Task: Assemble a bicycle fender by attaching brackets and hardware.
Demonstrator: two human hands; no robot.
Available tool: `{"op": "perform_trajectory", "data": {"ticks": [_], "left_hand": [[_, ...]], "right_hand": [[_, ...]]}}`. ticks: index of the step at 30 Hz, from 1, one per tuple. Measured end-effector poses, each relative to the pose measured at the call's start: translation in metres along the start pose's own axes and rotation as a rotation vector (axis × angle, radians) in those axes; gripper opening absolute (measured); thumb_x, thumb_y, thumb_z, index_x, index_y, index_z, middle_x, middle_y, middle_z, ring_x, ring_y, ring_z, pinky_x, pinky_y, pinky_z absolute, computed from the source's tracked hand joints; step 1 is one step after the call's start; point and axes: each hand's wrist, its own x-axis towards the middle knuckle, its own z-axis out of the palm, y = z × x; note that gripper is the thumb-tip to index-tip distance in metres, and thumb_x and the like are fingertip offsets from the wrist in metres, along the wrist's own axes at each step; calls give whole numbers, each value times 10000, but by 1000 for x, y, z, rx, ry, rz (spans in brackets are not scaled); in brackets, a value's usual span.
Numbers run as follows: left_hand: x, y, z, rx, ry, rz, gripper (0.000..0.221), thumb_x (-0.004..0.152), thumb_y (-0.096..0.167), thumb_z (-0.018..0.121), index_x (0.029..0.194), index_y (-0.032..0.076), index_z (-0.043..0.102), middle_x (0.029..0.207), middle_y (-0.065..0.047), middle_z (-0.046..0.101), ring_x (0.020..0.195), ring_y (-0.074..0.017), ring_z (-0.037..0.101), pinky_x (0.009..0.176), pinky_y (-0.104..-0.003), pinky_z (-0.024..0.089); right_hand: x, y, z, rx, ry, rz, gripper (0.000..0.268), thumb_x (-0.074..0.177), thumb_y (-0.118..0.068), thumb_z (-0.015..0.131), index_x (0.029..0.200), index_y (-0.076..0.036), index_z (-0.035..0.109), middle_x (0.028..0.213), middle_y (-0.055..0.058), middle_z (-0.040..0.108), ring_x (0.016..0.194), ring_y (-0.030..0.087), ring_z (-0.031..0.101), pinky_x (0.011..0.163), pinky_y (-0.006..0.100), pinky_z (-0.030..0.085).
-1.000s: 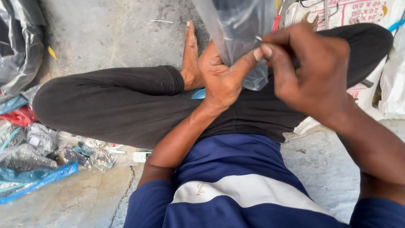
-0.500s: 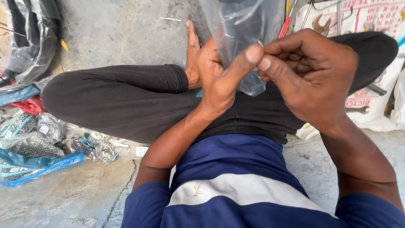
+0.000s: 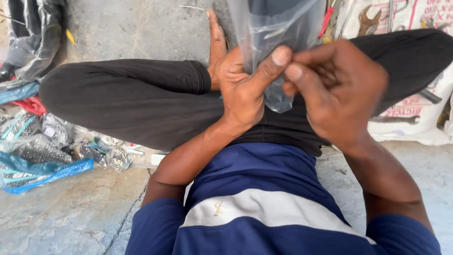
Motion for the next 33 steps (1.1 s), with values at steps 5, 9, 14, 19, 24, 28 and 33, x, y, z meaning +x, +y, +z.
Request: {"op": "perform_trajectory", "data": {"ticks": [5,9,14,19,24,28,33], "left_hand": [[2,-5,-4,-148,-11,55,377,1032,392,685,1144,38,752,1146,-47,739,1315,-90,528,1350,-451,-129],[-1,-17,-5,-101,-36,21,328,1036,325,698,1053,3,760,940,-44,774,1096,-114,655,1344,-443,-77],[0,-14,-10,-324,-129,13,366,972,275,669,1196,-14,680,1006,-51,755,1101,-124,678,1363,-386,-97],[-15,-37,-3,-477,-142,-17,275,1028,41,772,1262,-4,636,1096,-71,736,990,-99,708,912,-233,587],[-19,-39,-5,-397,-145,12,191,1010,60,784,1158,-12,687,1000,-63,753,866,-97,722,788,-228,594],[-17,-37,-1,-374,-161,-24,175,972,33,809,1110,-22,717,916,-56,735,781,-81,675,717,-211,552],[-15,-43,-7,-350,-122,13,267,966,25,787,1213,-13,695,1021,-79,750,928,-101,702,895,-254,565]], "right_hand": [[-12,-25,0,-145,-106,-43,83,975,1,657,968,79,630,811,129,709,739,130,718,640,247,609],[-7,11,-1,28,42,20,137,1084,-42,691,1056,76,626,884,126,708,761,106,705,689,230,603],[5,9,-3,80,-12,-22,132,1074,-48,694,1089,70,637,943,134,705,773,110,708,699,229,616],[-11,-16,-7,-122,72,73,148,1023,-71,727,999,47,643,870,129,696,693,97,673,622,215,563],[-8,-24,0,-422,10,-45,159,1048,-34,744,991,68,636,827,123,689,711,128,692,601,229,535],[-4,-24,1,-286,-23,-23,139,1062,-56,735,1012,28,638,859,100,700,740,108,677,613,197,537],[-3,-21,2,-418,-1,-154,105,1027,-29,733,993,28,651,851,97,704,720,124,693,624,232,545]]}}
